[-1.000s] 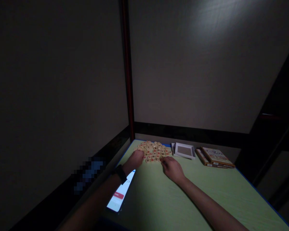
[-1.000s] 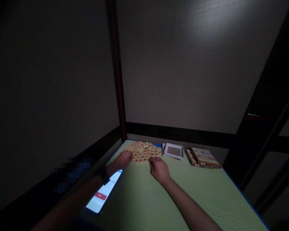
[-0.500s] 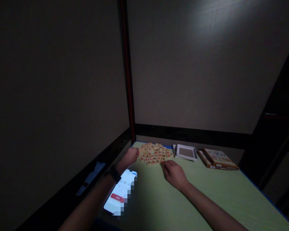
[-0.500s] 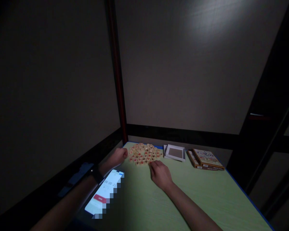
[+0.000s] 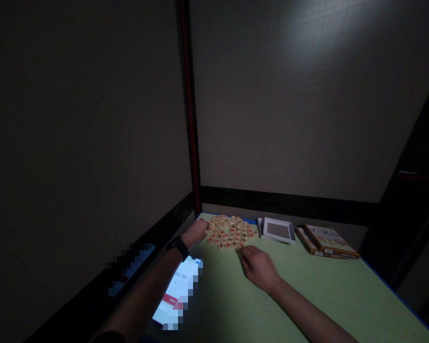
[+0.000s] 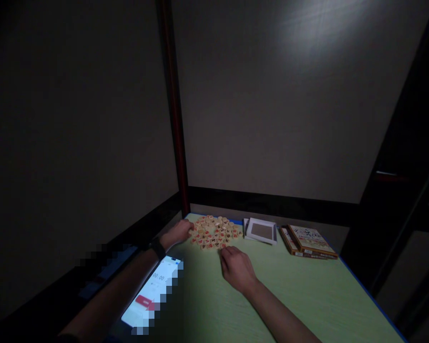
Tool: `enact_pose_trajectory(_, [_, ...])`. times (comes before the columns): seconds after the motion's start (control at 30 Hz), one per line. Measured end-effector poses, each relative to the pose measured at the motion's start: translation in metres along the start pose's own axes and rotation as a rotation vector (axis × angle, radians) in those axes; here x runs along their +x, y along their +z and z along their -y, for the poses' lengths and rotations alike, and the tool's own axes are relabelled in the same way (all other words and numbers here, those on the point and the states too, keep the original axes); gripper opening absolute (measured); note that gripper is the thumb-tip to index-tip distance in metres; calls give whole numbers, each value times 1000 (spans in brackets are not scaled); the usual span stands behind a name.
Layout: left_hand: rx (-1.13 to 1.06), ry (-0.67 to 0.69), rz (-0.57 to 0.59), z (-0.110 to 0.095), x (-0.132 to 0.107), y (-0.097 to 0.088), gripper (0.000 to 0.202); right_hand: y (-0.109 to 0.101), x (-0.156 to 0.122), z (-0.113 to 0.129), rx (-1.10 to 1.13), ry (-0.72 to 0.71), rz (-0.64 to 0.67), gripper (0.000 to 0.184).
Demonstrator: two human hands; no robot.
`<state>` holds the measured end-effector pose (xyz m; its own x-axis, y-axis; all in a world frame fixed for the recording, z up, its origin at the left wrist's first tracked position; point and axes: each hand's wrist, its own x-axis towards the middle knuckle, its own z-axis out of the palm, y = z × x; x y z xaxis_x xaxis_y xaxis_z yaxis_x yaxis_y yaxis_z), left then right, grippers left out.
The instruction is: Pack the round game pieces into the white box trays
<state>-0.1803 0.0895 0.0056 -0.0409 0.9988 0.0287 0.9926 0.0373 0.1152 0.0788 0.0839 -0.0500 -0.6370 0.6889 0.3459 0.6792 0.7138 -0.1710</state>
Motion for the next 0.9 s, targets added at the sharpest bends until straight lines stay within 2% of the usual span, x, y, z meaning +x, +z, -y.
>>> enact_pose_trajectory(0.37, [52, 14, 13, 1, -4, 2, 37, -3, 1, 1, 6, -11, 0, 20])
enact_pose_trajectory(0.57, [47, 28, 34, 3, -4, 1, 26, -6, 1, 3, 12, -8, 22, 21])
enact_pose_trajectory(0.9, [86, 8, 17, -8, 0, 5, 22, 1, 1, 0, 23, -22, -14, 21])
